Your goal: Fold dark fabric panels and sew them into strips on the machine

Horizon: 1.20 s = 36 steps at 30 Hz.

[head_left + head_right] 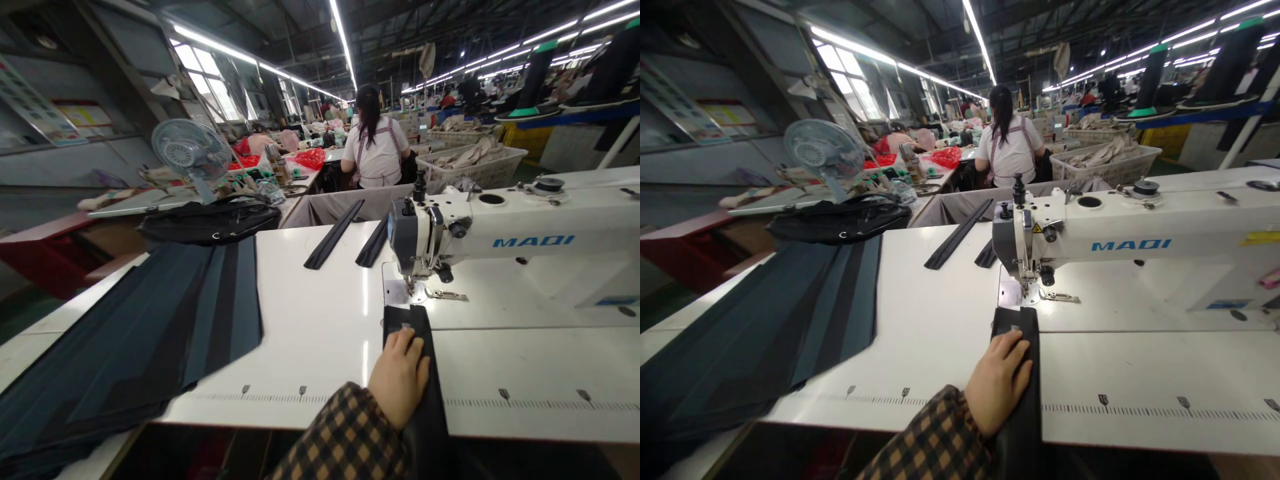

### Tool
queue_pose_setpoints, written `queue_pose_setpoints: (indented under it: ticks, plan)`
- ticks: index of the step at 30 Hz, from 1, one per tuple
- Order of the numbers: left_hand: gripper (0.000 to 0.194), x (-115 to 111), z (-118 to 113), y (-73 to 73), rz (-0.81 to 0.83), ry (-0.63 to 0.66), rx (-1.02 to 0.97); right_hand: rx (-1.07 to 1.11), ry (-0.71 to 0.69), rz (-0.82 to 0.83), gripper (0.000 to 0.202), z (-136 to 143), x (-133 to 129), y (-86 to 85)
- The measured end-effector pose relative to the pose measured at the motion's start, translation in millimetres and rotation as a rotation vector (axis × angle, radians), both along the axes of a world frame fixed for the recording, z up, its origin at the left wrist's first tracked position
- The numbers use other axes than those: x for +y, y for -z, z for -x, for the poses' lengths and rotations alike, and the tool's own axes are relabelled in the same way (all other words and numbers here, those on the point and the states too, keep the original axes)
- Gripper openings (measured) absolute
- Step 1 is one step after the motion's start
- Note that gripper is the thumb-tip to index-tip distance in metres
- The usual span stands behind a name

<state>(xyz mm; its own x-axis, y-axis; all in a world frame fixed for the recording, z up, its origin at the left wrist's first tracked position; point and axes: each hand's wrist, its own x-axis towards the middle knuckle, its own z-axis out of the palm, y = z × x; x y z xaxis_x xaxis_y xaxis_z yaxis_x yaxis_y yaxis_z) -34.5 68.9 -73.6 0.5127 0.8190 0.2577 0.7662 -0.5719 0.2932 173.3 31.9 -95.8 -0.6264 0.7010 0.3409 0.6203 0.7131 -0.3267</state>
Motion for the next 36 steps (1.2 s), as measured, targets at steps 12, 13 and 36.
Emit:
queue_pose_setpoints:
  ticks: [12,13,36]
  plan:
    - [0.033,-8.3,-19.9,0.7,0.082,0.021,0.053,0.193,0.214,0.262,0.006,10.1,102.7,-16.1]
    - [0.035,-7.8,-19.2,1.5,0.084,0.034,0.056,0.181,0.181,0.265,0.004,10.7,105.4,-16.3]
    - [0.056,-0.6,-24.8,11.0,0.082,0.002,0.193,0.246,0.233,0.251,0.004,21.5,94.8,-7.4]
